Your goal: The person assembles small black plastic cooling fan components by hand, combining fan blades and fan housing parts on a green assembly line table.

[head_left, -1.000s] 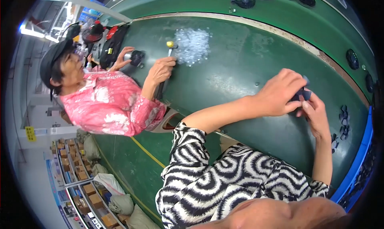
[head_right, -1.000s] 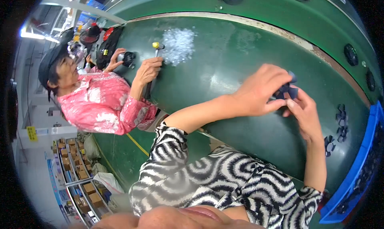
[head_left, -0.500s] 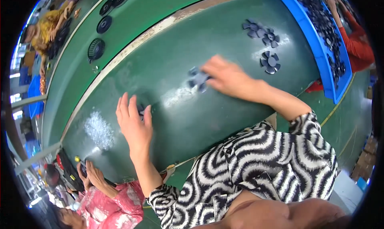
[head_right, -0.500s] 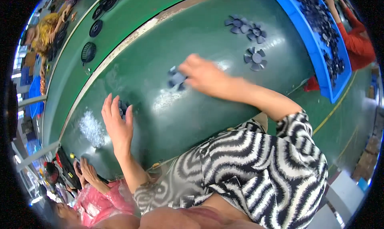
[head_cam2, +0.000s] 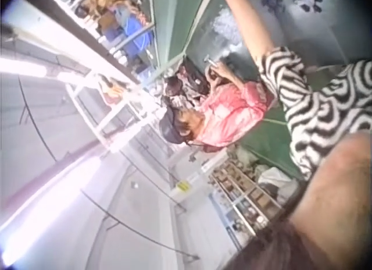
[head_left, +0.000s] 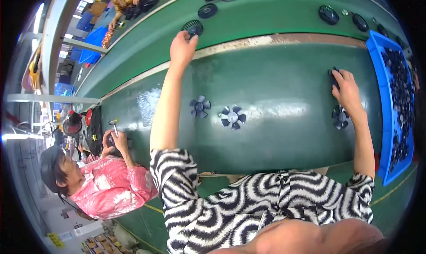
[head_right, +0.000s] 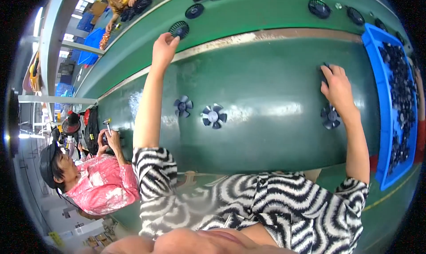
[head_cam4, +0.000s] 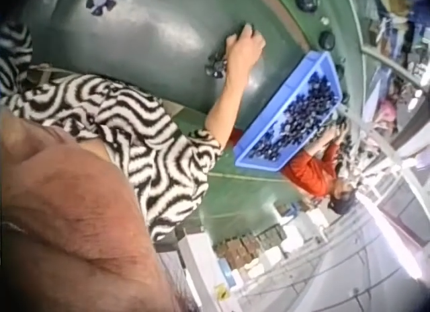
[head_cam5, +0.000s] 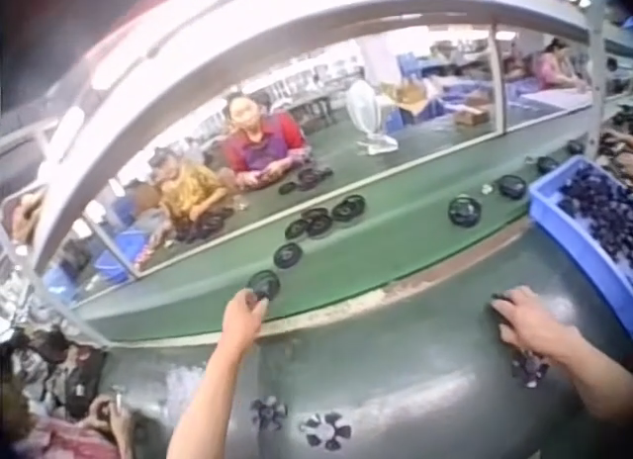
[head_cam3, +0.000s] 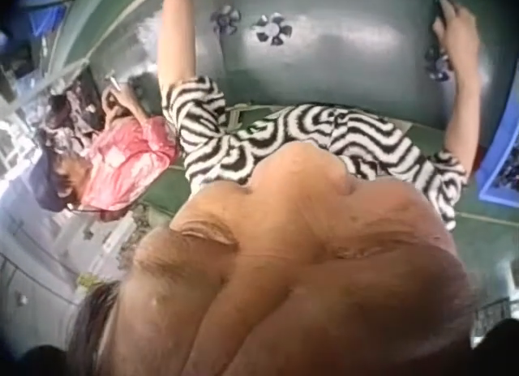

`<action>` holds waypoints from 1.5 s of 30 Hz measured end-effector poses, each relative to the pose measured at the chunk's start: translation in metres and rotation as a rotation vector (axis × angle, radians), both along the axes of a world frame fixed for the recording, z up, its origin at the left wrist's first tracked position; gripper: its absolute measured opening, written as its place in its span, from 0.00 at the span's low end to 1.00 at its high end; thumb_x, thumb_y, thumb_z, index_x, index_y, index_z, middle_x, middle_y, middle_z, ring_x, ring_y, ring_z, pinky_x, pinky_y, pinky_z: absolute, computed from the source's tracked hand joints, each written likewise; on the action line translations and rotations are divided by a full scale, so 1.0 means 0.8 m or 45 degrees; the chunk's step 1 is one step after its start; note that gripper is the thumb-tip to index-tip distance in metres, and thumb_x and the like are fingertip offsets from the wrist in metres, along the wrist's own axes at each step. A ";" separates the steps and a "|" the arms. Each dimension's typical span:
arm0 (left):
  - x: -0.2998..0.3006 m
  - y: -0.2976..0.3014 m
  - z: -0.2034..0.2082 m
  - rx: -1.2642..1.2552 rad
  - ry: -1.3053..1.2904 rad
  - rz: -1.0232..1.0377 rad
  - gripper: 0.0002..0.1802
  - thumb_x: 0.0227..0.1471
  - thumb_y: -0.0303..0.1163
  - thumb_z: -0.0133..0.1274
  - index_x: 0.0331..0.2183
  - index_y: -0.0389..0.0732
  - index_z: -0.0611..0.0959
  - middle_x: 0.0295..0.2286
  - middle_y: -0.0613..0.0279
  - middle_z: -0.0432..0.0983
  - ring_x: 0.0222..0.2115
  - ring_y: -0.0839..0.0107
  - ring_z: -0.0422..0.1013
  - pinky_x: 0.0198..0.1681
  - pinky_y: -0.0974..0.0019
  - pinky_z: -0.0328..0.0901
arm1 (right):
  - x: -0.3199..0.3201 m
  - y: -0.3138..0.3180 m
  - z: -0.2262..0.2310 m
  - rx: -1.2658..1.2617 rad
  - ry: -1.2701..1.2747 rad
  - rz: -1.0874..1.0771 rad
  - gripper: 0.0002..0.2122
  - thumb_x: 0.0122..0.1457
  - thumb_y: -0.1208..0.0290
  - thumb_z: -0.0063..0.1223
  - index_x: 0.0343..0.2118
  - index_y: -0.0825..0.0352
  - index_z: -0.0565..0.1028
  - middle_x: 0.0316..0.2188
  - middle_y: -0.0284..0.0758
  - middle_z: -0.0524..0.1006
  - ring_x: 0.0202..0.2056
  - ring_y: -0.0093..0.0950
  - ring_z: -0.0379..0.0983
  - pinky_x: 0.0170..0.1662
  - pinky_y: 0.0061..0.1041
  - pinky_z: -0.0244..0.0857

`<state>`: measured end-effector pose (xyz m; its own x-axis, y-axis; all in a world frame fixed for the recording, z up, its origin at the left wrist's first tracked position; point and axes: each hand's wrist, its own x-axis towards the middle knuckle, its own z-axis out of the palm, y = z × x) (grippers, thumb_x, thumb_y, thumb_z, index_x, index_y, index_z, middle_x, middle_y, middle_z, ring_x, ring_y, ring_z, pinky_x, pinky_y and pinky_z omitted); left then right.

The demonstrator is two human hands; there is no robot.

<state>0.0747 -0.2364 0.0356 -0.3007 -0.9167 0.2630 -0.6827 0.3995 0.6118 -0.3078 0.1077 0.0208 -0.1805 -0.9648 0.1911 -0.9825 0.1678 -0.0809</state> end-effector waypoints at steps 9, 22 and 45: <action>-0.018 -0.162 -0.056 0.058 -0.544 0.405 0.17 0.45 0.34 0.49 0.35 0.34 0.81 0.38 0.41 0.76 0.42 0.46 0.72 0.45 0.53 0.68 | -0.020 -0.002 0.013 -0.154 -0.419 -0.413 0.14 0.57 0.75 0.45 0.46 0.68 0.70 0.25 0.49 0.72 0.24 0.42 0.71 0.31 0.32 0.65; 0.103 -0.014 0.007 0.048 -0.407 -0.077 0.12 0.46 0.34 0.52 0.27 0.32 0.79 0.21 0.45 0.74 0.23 0.58 0.70 0.29 0.61 0.64 | -0.063 0.043 0.011 -0.245 -0.917 -0.589 0.15 0.60 0.74 0.40 0.49 0.66 0.72 0.28 0.28 0.73 0.26 0.16 0.65 0.31 0.18 0.62; -0.239 0.299 -0.063 0.113 -0.030 -1.022 0.18 0.50 0.26 0.54 0.45 0.37 0.74 0.35 0.57 0.76 0.32 0.69 0.73 0.36 0.68 0.68 | 0.073 0.043 -0.078 -0.435 -0.282 0.035 0.30 0.37 0.57 0.67 0.47 0.59 0.72 0.52 0.43 0.64 0.55 0.43 0.58 0.56 0.46 0.52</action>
<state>-0.1166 0.0025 -0.0152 -0.8806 -0.4361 0.1852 -0.2212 0.7241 0.6533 -0.2492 0.1421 -0.0417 -0.2286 -0.8574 0.4610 -0.9387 0.0687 -0.3377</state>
